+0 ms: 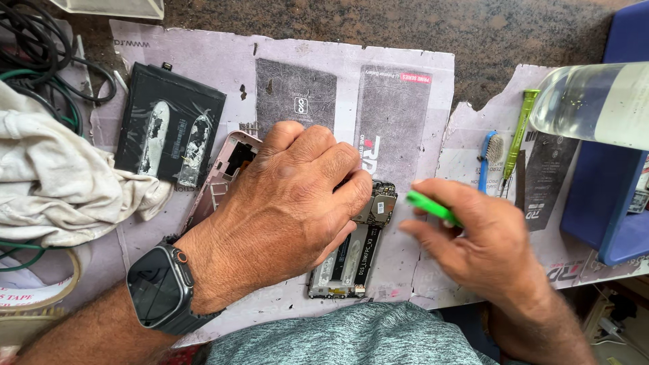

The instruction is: The person puts on glasses, then sprays a liquid onto a small circuit board and scrubs it with a toothbrush. They continue scrubbing different areas of the board and use a green tool to scrape or clean specific spots.

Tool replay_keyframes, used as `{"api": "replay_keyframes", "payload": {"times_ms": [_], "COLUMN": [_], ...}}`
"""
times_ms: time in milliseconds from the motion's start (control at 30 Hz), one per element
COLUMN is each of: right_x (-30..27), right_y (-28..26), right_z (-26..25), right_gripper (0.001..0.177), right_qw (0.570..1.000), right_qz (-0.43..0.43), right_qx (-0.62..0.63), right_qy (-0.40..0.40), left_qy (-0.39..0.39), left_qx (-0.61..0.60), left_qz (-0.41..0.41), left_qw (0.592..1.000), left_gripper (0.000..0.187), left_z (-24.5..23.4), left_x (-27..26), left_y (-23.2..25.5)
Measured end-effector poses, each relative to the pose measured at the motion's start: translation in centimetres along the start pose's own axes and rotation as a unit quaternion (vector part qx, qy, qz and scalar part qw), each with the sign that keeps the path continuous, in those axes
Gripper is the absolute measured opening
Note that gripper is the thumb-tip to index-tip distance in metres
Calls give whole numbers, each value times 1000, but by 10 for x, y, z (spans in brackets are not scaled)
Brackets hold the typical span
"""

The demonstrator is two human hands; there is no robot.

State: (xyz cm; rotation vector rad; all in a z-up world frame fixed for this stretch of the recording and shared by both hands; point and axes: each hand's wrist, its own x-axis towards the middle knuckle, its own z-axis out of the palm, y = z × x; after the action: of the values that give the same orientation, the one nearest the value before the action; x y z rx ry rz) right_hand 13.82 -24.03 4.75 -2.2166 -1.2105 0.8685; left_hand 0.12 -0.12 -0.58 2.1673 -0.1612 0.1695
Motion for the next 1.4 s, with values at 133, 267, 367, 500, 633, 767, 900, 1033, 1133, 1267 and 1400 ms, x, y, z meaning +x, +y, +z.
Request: {"api": "replay_keyframes", "payload": {"times_ms": [133, 267, 367, 500, 633, 767, 900, 1033, 1133, 1267, 1400], "right_x": [9, 18, 20, 21, 21, 22, 21, 22, 22, 22, 23], "right_y": [-13, -16, -17, -16, -16, -15, -16, -17, -16, -17, -17], "right_z": [3, 2, 1, 1, 1, 2, 2, 1, 1, 1, 2], "right_gripper": [50, 56, 61, 63, 62, 61, 60, 60, 60, 60, 60], "right_qw": [999, 999, 999, 999, 999, 999, 999, 999, 999, 999, 999], "right_qz": [35, 17, 9, 2, 4, 7, 8, 12, 17, 14, 14], "right_qx": [-22, -16, -12, -9, -9, -7, -12, -7, -10, -7, -3], "right_qy": [-24, -33, -35, -41, -44, -43, -45, -45, -47, -46, -48], "left_qy": [4, -2, -5, -6, -3, -7, -14, -19, -21, -13, -16], "left_qx": [17, 18, 1, -4, -7, 5, 1, -1, -1, -21, -18], "left_qz": [1, -2, -7, -9, -10, -7, -12, -16, -21, -21, -20], "left_qw": [1000, 1000, 1000, 1000, 1000, 1000, 1000, 1000, 1000, 999, 999], "left_gripper": [41, 46, 45, 46, 46, 47, 48, 51, 59, 68, 68], "left_z": [-1, -1, -1, -2, -3, -3, -3, -4, -4, -6, -7], "left_x": [0, 0, 0, 1, 1, 0, 0, 1, 2, 2, 2], "left_y": [1, 1, 1, 1, 1, 1, 2, 2, 2, 1, 2]}}
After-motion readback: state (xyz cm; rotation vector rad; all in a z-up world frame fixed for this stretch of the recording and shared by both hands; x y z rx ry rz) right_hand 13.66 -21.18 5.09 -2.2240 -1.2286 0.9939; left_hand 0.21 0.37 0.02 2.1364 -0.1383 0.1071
